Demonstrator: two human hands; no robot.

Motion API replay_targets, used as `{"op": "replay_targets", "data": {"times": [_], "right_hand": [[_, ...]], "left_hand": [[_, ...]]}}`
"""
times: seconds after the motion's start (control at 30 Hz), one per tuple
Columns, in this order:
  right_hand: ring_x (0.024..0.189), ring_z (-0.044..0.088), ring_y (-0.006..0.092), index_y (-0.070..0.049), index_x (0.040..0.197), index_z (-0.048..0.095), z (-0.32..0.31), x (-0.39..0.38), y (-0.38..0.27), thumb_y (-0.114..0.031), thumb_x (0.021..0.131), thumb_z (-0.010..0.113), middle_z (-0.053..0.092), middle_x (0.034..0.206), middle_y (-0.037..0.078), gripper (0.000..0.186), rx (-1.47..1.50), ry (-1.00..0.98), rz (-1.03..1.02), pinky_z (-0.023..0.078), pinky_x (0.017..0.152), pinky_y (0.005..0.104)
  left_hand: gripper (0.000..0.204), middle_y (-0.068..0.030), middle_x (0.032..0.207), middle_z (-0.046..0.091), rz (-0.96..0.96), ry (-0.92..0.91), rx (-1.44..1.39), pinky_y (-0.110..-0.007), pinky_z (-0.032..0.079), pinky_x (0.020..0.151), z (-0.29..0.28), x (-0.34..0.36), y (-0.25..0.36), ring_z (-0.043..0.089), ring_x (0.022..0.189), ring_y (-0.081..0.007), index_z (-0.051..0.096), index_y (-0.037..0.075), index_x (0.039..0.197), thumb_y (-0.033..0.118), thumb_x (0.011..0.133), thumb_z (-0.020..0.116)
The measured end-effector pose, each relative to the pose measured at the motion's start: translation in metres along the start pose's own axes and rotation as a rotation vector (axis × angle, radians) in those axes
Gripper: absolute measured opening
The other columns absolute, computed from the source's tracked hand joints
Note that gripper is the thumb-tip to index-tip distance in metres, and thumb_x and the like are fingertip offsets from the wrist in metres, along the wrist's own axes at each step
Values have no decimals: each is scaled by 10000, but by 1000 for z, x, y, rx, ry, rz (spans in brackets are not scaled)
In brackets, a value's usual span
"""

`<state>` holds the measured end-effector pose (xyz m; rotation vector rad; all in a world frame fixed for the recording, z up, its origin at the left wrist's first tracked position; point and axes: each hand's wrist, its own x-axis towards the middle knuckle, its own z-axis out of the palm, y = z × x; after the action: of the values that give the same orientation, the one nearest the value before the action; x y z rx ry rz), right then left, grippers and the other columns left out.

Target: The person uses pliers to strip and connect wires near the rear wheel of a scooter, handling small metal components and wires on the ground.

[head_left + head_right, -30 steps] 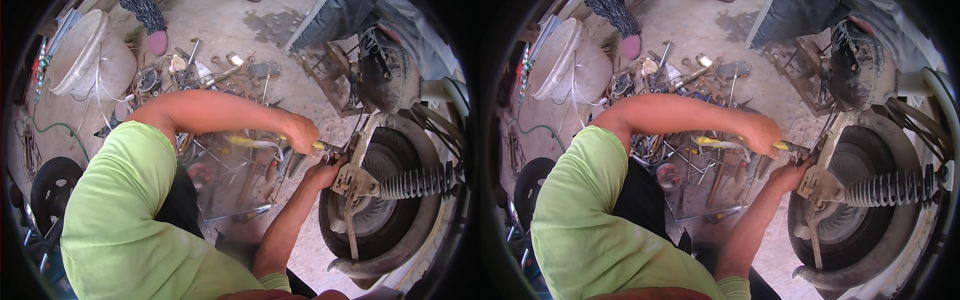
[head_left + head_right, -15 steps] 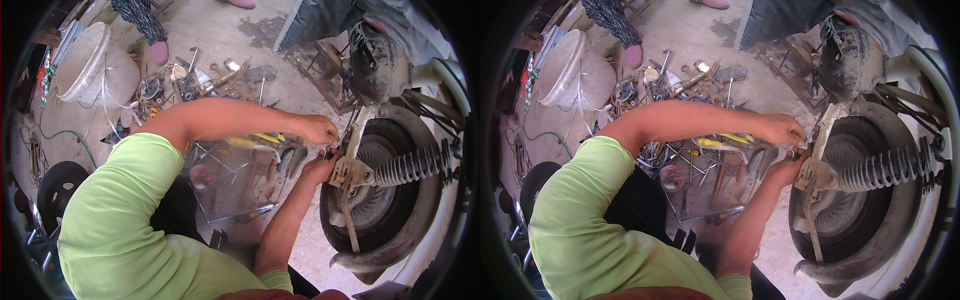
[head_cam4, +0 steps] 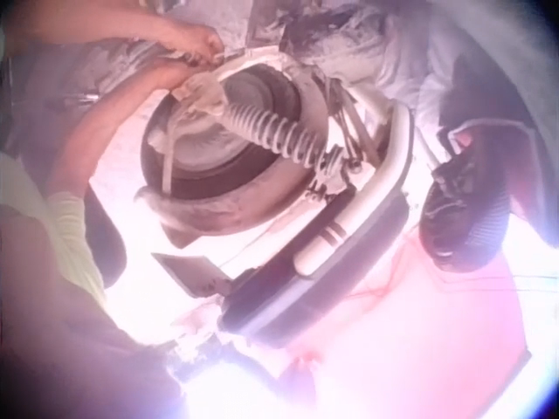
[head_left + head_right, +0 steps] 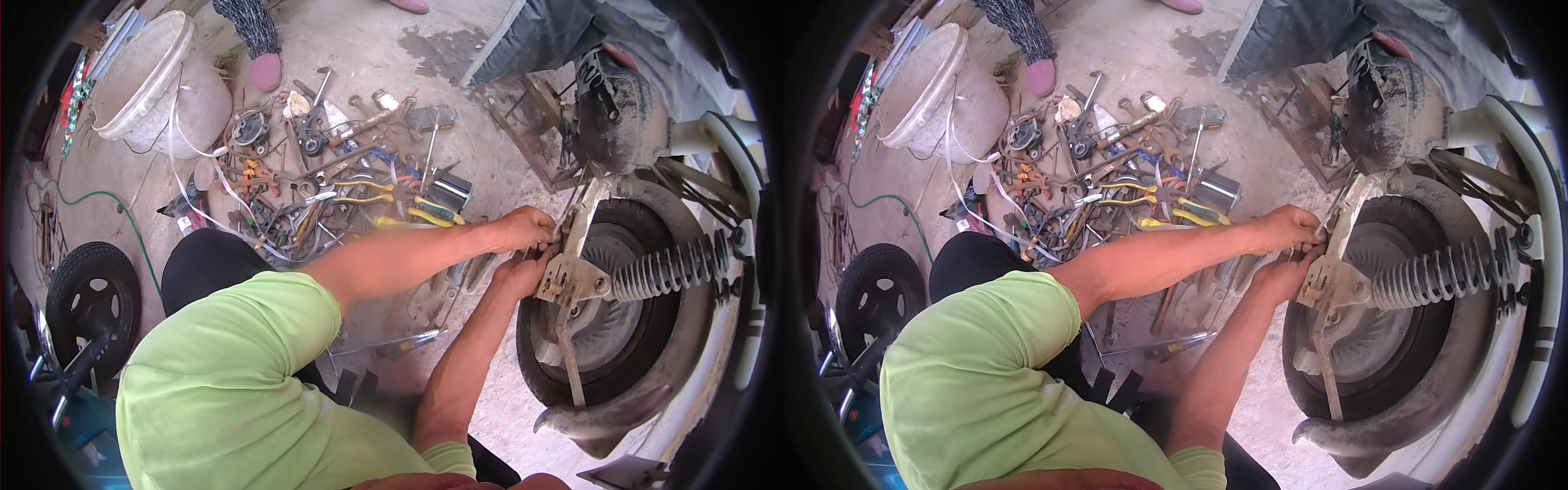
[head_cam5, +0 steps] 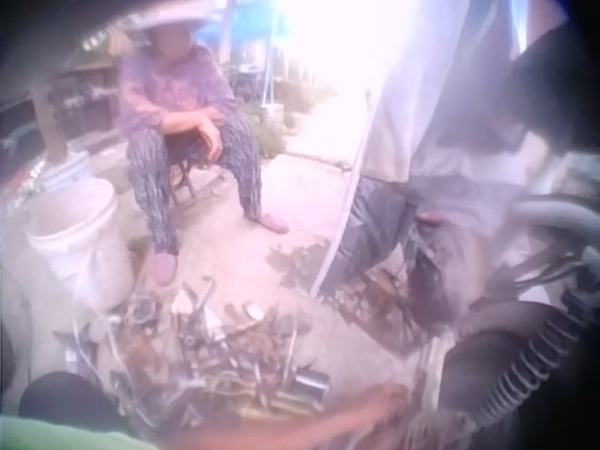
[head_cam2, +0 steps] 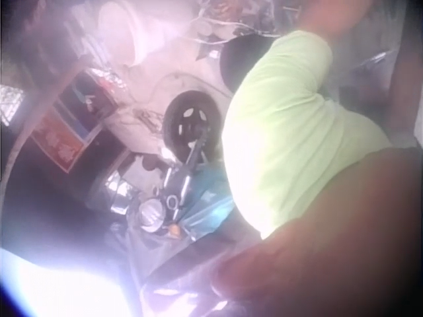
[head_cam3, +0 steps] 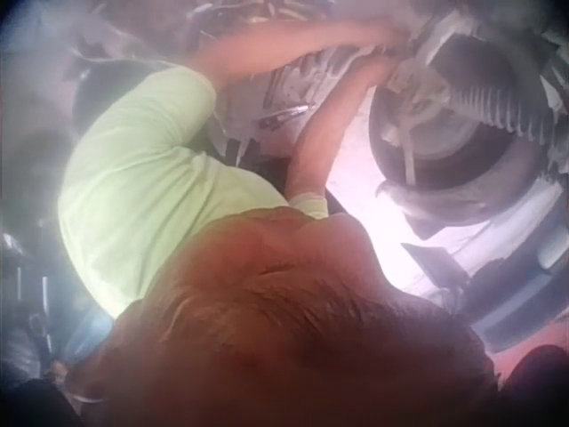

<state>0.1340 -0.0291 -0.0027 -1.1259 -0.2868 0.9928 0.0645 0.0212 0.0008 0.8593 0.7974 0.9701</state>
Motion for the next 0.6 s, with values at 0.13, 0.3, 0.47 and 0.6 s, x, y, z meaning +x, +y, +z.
{"op": "replay_targets", "data": {"times": [0.13, 0.3, 0.47, 0.6], "right_hand": [[1098, 594, 172, -46, 1259, 582, -4, 10, 11, -143, 994, 590, 623, 1215, 67, 283, -8, 7, -28, 473, 931, 336], [1120, 611, 194, 10, 1275, 564, 3, 10, 15, -110, 1000, 590, 624, 1257, 94, 301, 76, -118, -109, 496, 970, 333], [1006, 607, 179, -52, 1208, 589, -34, 37, 33, -217, 1038, 498, 628, 1138, 74, 254, 74, -385, -28, 473, 927, 309], [902, 586, 140, -88, 1158, 618, 2, 3, 12, -195, 996, 620, 644, 1031, 15, 194, -13, -36, -11, 439, 843, 313]], "left_hand": [[192, -12, 721, 639, 159, 99, 125, -275, 429, 557, 0, 1, -9, 575, 654, -92, 687, 28, 848, 208, 912, 706], [247, -112, 736, 644, 296, 287, 295, -342, 473, 623, 6, -8, -9, 618, 709, -161, 695, -10, 877, 236, 888, 714], [233, -146, 727, 675, 184, 207, 242, -363, 505, 622, 11, -11, -2, 645, 691, -194, 701, -16, 894, 217, 877, 694], [289, -99, 813, 703, 72, -39, 169, -286, 527, 592, -25, -12, 12, 658, 686, -159, 698, -11, 1085, 220, 912, 693]]}}
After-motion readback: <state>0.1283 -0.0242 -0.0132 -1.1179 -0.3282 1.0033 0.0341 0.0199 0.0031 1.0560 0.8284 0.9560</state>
